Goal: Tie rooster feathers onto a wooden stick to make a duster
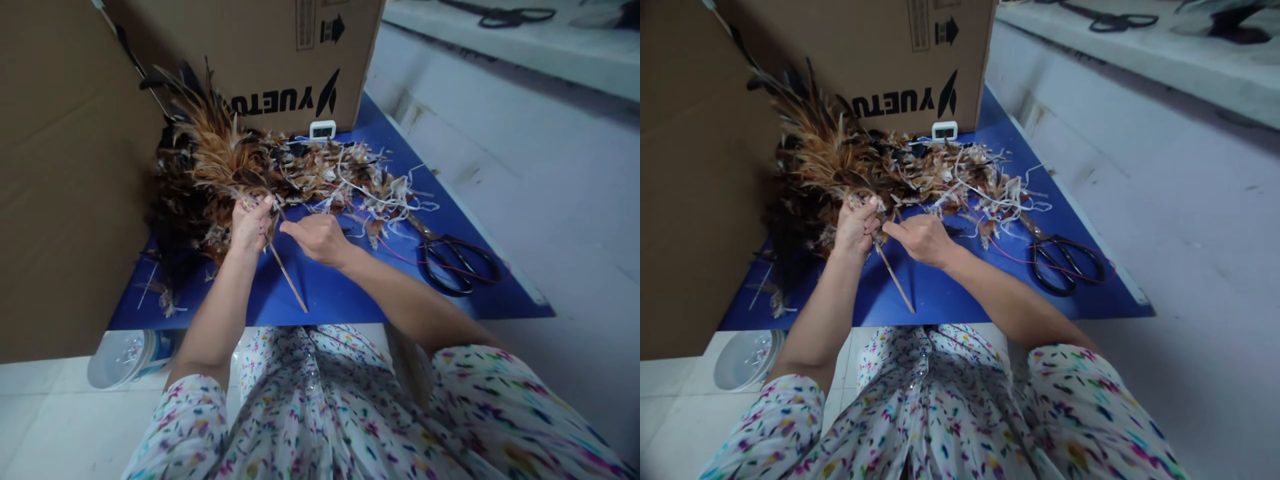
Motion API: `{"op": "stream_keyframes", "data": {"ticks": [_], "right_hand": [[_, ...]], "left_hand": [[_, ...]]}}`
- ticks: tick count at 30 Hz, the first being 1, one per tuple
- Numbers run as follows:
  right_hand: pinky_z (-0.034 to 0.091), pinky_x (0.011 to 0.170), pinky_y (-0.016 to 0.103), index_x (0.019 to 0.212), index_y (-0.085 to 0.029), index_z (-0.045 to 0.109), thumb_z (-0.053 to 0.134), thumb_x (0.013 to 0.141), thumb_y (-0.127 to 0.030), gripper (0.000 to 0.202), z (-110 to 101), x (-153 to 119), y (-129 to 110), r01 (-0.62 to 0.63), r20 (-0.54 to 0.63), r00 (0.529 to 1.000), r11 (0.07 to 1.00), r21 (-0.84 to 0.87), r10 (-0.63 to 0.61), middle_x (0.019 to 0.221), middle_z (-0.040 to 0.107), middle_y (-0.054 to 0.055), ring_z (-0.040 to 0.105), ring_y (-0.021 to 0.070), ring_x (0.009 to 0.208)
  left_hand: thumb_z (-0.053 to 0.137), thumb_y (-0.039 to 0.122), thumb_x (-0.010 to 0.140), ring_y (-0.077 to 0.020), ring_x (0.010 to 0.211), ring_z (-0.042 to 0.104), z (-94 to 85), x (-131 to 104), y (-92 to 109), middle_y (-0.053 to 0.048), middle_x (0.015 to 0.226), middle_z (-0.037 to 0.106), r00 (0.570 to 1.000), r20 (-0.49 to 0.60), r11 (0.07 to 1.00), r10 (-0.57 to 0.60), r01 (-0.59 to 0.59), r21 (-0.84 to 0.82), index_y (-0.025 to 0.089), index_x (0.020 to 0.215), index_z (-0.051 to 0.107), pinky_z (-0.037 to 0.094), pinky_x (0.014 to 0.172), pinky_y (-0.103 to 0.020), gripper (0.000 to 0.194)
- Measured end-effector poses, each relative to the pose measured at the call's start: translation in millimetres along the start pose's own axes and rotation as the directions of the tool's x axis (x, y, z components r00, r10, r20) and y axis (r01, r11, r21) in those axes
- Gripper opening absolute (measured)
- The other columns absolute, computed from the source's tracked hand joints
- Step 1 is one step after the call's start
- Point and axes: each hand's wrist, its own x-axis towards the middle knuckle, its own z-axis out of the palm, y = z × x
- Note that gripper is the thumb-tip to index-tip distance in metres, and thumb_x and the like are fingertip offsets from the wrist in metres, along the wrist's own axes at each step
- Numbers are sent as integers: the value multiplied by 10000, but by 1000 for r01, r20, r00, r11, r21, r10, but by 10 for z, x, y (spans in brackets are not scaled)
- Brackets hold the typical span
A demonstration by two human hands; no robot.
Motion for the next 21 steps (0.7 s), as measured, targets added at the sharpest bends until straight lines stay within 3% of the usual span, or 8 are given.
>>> {"op": "stream_keyframes", "data": {"ticks": [4,6,8,10,14,17,19,21], "right_hand": [[520,911,368,975,-175,693,425,1017,-161,271,26,79,-33,17,-165,986,981,195,16,1065,732,103,638,202,1055],[514,989,392,969,-179,678,441,1017,-168,242,70,88,-50,57,-207,978,947,315,10,1150,720,105,613,209,1201],[534,946,353,989,-182,665,439,1021,-170,229,101,71,-76,58,-208,978,907,417,33,1044,735,84,659,184,1118],[542,840,289,989,-182,657,419,1030,-175,242,98,43,-113,-32,-169,977,864,502,134,896,717,52,682,144,901],[490,705,227,930,-179,652,411,1037,-231,269,32,13,-158,-305,4,924,732,609,382,741,632,2,600,98,671],[479,692,232,914,-171,665,443,1006,-227,246,-3,8,-88,-490,278,869,635,598,409,645,602,-25,587,101,622],[504,728,248,1040,-170,677,552,934,-197,167,-37,-1,15,-599,471,797,600,530,379,769,692,-5,629,109,665],[539,786,288,1227,-180,643,686,843,-207,388,-111,-13,139,-662,560,731,602,446,390,1074,740,61,681,133,762]], "left_hand": [[922,169,584,19,335,239,22,-5,-49,125,468,361,1000,-4,999,-28,28,37,181,655,450,128,326,-164,478],[919,178,592,13,339,266,37,-10,-74,119,466,374,1000,-1,998,-27,28,57,179,646,452,151,333,-164,470],[904,162,616,9,336,275,47,-14,-90,116,461,377,1000,4,998,-20,19,67,180,633,441,160,339,-167,464],[877,126,649,11,323,251,43,-10,-91,120,448,359,1000,-3,998,-23,23,62,182,631,435,141,339,-171,446],[847,85,671,12,327,257,-7,23,-48,110,491,423,999,-50,1000,4,-3,27,180,678,468,123,334,-173,391],[850,96,670,14,338,262,-39,43,-11,107,521,447,998,-62,999,28,-27,18,178,695,481,136,332,-170,379],[859,100,656,15,345,261,-42,41,2,107,537,454,998,-48,1000,29,-28,11,178,706,488,142,332,-168,382],[874,108,634,17,353,265,-35,27,4,105,556,463,1000,-13,1000,28,-28,4,178,715,492,144,333,-166,397]]}}
